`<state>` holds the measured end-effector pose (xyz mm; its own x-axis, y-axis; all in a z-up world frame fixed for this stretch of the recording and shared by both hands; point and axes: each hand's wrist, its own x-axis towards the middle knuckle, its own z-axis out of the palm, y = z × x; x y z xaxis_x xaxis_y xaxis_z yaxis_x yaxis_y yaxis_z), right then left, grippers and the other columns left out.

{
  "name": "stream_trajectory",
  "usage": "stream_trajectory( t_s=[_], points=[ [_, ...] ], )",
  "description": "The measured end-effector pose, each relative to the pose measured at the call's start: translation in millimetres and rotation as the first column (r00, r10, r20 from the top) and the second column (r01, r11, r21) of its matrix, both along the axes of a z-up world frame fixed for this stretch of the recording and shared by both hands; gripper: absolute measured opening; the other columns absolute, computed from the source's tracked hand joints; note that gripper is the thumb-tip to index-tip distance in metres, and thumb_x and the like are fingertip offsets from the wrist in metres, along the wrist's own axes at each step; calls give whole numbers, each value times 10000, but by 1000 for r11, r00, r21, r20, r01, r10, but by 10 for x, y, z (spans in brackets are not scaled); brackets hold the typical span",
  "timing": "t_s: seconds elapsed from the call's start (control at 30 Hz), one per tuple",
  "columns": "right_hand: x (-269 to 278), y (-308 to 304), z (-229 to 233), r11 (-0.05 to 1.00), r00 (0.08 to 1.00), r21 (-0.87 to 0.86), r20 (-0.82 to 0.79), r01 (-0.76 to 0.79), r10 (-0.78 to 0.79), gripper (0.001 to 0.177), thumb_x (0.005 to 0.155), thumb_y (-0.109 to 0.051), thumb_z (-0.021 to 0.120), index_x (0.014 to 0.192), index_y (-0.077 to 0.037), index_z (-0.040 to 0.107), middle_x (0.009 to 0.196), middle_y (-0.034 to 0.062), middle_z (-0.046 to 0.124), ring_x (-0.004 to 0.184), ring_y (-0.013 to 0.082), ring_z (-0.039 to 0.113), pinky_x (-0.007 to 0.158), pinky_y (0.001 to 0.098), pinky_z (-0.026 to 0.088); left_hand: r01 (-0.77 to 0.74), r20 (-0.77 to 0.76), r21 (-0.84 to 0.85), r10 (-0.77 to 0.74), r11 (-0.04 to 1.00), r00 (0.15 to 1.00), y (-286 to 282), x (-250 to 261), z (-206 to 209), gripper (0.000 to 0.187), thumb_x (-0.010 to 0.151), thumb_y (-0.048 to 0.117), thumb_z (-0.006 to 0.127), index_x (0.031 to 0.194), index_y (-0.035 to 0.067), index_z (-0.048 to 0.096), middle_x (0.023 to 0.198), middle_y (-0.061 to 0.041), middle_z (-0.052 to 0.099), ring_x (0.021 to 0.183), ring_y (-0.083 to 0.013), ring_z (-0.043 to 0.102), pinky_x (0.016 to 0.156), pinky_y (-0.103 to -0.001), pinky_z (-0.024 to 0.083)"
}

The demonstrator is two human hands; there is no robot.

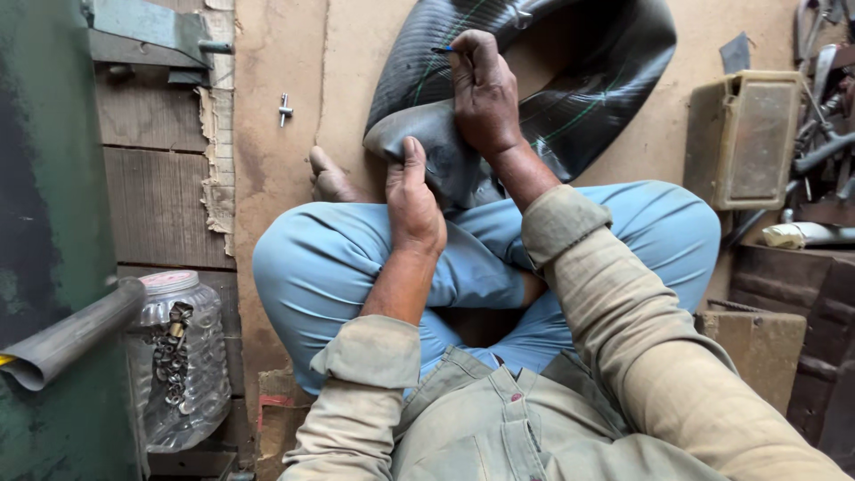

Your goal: The person sits on the floor and repairs a punctured tire by applying glue to the inner surface, inserting a plug, and trimming the excess material with a knife.

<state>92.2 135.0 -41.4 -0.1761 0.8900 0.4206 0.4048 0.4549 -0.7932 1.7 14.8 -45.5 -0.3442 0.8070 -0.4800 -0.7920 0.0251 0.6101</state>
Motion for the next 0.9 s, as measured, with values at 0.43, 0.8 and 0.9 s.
stream_trajectory(
  t_s=[0.43, 0.8, 0.9],
  points=[
    [-36, 0, -113, 1000, 999, 15, -31, 13, -12, 143, 1117, -50, 625, 1225, -79, 536, 916, 66, 654, 805, 162, 645, 736, 311, 541, 2, 363, -12, 3, 1000, 932, 55, -40, 53, 522, 1046, 323, 568, 1384, -73, 522, 1363, -150, 596, 1247, -260, 580, 1123, -427, 454],
    [-54, -1, -133, 999, 999, 33, -40, 31, -29, 148, 1111, -35, 626, 1221, -77, 536, 897, 79, 660, 790, 166, 653, 726, 320, 540, -30, 381, -21, 36, 999, 924, 24, -13, 0, 420, 1048, 262, 583, 1328, -51, 572, 1302, -126, 633, 1208, -244, 605, 1106, -415, 476],
    [-47, -1, -111, 998, 999, 55, -39, 21, -19, 147, 1116, -26, 608, 1231, -72, 529, 916, 91, 658, 806, 172, 657, 731, 321, 538, -24, 400, -3, 24, 1000, 916, 24, 4, -8, 383, 1069, 251, 579, 1319, -40, 591, 1285, -116, 635, 1190, -240, 602, 1092, -401, 477]
  ],
)
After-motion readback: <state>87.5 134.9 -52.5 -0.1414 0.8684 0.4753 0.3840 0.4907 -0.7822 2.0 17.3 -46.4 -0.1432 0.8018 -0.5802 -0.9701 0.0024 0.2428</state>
